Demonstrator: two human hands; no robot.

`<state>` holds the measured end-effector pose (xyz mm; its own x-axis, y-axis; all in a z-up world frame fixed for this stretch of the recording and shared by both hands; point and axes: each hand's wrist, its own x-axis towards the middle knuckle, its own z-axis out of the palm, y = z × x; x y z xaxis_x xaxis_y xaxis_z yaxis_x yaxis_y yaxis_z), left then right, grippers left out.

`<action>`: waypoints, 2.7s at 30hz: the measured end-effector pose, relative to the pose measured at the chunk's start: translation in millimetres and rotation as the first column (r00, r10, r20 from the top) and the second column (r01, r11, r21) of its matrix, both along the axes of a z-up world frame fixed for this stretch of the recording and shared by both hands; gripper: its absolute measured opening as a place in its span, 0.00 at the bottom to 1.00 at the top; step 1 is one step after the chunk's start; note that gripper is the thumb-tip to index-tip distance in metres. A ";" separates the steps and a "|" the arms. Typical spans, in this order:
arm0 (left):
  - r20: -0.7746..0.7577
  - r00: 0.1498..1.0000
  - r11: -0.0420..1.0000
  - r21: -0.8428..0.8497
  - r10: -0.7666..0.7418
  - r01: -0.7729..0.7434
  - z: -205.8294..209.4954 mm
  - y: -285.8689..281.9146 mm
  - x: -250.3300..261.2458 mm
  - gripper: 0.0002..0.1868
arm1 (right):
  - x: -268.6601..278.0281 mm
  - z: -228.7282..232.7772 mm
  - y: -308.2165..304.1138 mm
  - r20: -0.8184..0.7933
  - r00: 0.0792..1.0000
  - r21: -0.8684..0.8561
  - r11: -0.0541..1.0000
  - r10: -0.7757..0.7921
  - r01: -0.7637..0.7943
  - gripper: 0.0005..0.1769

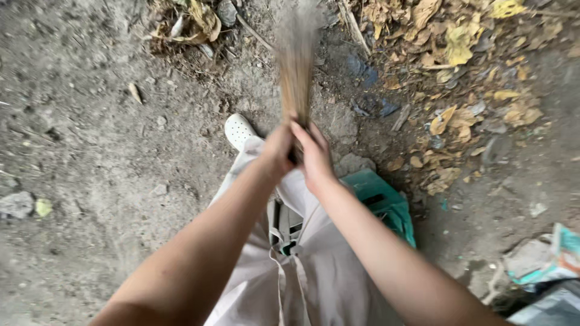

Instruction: The person sweeps dry leaves, trash, and dirt across the ground using a handheld broom.

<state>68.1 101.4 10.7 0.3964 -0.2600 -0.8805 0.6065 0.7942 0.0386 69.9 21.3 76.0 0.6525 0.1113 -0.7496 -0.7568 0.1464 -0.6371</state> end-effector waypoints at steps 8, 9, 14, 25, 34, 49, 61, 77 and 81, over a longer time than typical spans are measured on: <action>-0.238 0.970 0.995 0.099 0.051 -0.028 -108.0 73.9 2.7 0.20 | 21.7 -61.5 73.2 -0.215 0.966 -0.038 0.987 0.146 -0.158 0.24; -0.185 0.976 0.993 0.043 0.114 -0.108 -102.1 122.1 6.3 0.20 | 29.5 -70.4 107.6 -0.167 0.966 0.066 0.980 0.198 -0.190 0.23; -0.017 0.881 0.855 0.248 0.474 -0.455 -24.5 191.8 2.1 0.24 | 47.8 -56.8 176.3 -0.007 0.887 0.385 0.820 0.461 -0.423 0.25; -0.215 0.968 0.991 0.019 -0.126 0.133 3.1 151.4 -60.6 0.21 | -47.3 -23.2 133.7 -0.258 0.940 0.057 0.975 0.224 -0.216 0.35; -0.195 0.942 0.923 0.328 0.275 -0.202 14.3 251.0 -76.6 0.23 | -23.3 -64.3 236.5 -0.288 0.731 0.402 0.771 0.618 -0.493 0.29; -0.208 0.978 0.942 0.332 0.016 0.055 117.6 105.7 -88.4 0.22 | 7.0 -5.6 74.8 -0.576 0.569 0.443 0.809 0.587 -0.387 0.37; -0.054 0.953 0.887 0.354 -0.297 0.296 190.1 0.5 29.5 0.25 | 168.0 -12.7 -76.9 -0.479 0.836 0.288 0.947 0.269 -0.141 0.21; -0.389 0.655 0.262 0.694 -0.647 0.671 115.9 16.1 210.0 0.36 | 211.2 11.8 -83.9 -0.390 0.774 0.503 0.820 0.498 -0.275 0.18; -0.458 0.686 0.111 0.782 -0.566 0.613 75.9 26.9 211.3 0.37 | 208.1 22.4 -87.1 -0.373 0.780 0.495 0.819 0.502 -0.290 0.19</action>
<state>279.4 128.3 86.6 0.4574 0.4665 -0.7571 0.8879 -0.2868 0.3597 277.9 -65.8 98.4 0.0619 0.6269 -0.7767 -0.9859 -0.0826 -0.1452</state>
